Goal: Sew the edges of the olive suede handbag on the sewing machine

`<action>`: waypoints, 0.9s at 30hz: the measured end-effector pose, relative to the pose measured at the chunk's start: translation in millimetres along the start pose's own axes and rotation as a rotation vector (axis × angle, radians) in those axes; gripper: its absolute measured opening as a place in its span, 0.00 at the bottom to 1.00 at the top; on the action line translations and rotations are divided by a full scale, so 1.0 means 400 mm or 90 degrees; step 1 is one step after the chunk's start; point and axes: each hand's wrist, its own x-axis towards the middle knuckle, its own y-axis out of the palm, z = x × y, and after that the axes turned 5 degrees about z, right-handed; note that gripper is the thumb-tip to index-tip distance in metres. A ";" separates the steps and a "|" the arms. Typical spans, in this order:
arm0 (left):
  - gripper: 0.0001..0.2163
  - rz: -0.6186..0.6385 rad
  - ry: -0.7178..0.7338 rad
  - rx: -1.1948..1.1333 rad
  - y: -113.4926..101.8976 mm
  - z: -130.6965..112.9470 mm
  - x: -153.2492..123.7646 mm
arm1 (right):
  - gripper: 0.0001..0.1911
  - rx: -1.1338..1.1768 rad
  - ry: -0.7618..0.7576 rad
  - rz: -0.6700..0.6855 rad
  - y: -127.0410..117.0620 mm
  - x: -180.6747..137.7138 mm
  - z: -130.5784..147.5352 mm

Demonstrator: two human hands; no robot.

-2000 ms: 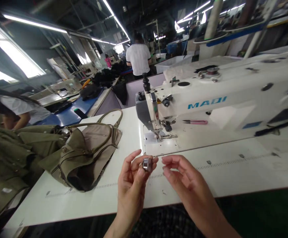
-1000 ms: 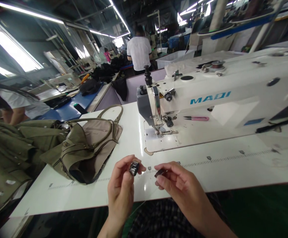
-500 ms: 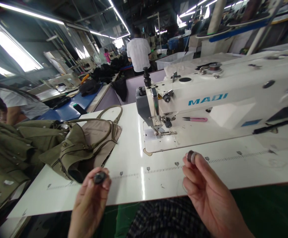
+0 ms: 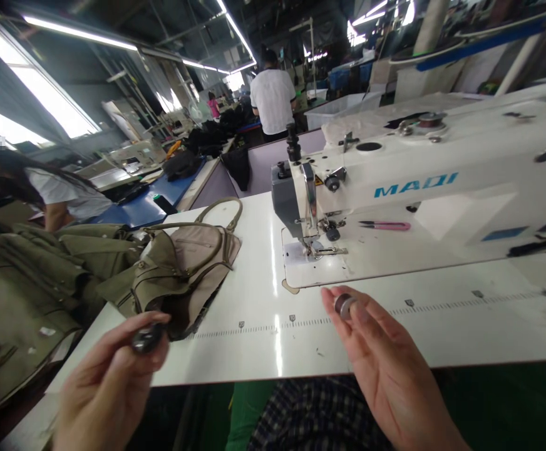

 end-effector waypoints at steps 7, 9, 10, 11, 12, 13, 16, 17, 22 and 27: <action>0.12 0.258 -0.253 -0.462 0.348 0.053 0.022 | 0.12 0.199 0.173 0.017 0.023 -0.001 0.026; 0.12 0.244 -0.294 -0.512 0.382 0.066 0.018 | 0.13 0.101 0.131 0.014 0.016 -0.008 0.030; 0.12 0.237 -0.302 -0.523 0.393 0.072 0.014 | 0.14 0.039 0.108 0.024 0.015 -0.012 0.030; 0.12 0.230 -0.301 -0.524 0.400 0.076 0.010 | 0.14 -0.019 0.085 0.036 0.014 -0.014 0.029; 0.12 0.229 -0.291 -0.516 0.405 0.079 0.005 | 0.14 -0.069 0.064 0.052 0.016 -0.016 0.028; 0.11 0.232 -0.277 -0.503 0.408 0.081 -0.001 | 0.14 -0.105 0.050 0.068 0.020 -0.016 0.025; 0.10 0.263 -0.231 -0.461 0.411 0.084 -0.021 | 0.14 -0.133 0.026 0.118 0.036 -0.010 0.011; 0.10 0.275 -0.223 -0.456 0.411 0.085 -0.028 | 0.15 -0.124 0.021 0.125 0.041 -0.006 0.003; 0.11 0.279 -0.218 -0.465 0.410 0.091 -0.063 | 0.20 -0.102 -0.012 0.088 0.045 0.009 -0.041; 0.09 0.231 -0.228 -0.459 0.415 0.091 -0.065 | 0.16 -0.190 -0.029 0.118 0.025 -0.001 -0.052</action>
